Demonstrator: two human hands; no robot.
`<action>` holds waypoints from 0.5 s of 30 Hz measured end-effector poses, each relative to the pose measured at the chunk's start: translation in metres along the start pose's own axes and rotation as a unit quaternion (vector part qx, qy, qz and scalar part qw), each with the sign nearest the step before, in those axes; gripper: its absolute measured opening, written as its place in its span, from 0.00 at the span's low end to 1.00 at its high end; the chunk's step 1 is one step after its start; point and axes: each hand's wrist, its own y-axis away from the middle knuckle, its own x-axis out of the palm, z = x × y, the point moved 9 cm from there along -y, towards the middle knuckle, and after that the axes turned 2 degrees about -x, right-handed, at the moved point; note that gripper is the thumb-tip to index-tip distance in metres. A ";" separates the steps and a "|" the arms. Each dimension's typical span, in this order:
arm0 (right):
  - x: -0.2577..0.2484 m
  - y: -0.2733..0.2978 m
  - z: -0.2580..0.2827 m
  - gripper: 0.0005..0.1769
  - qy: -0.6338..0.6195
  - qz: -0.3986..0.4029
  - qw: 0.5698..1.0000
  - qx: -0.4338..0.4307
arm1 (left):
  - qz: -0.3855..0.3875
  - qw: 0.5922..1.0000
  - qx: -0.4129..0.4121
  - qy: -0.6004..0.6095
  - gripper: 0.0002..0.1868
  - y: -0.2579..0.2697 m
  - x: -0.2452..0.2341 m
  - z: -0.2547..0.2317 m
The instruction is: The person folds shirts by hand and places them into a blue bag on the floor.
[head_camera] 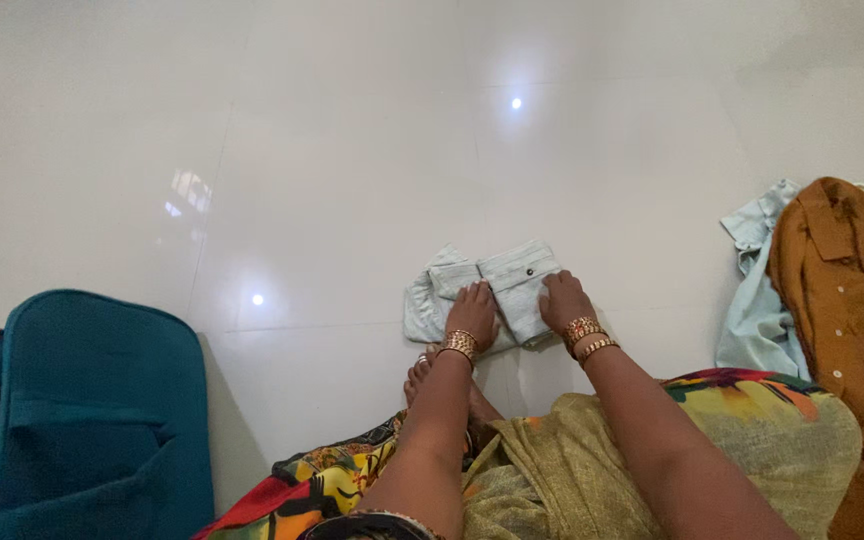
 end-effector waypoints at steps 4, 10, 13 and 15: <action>-0.010 0.005 0.026 0.29 0.053 0.003 0.999 -0.002 | -0.006 0.996 -0.055 0.076 0.46 0.005 0.007 0.001; -0.026 0.009 0.033 0.26 0.031 0.008 0.999 0.012 | 0.073 0.988 -0.091 0.096 0.54 0.010 0.007 -0.002; -0.029 0.006 0.010 0.25 -0.008 -0.005 0.998 0.065 | 0.120 0.986 -0.095 0.068 0.55 0.017 -0.001 -0.007; -0.023 0.006 0.005 0.23 -0.001 0.025 0.997 0.073 | 0.134 0.985 -0.098 0.043 0.58 0.020 -0.005 -0.009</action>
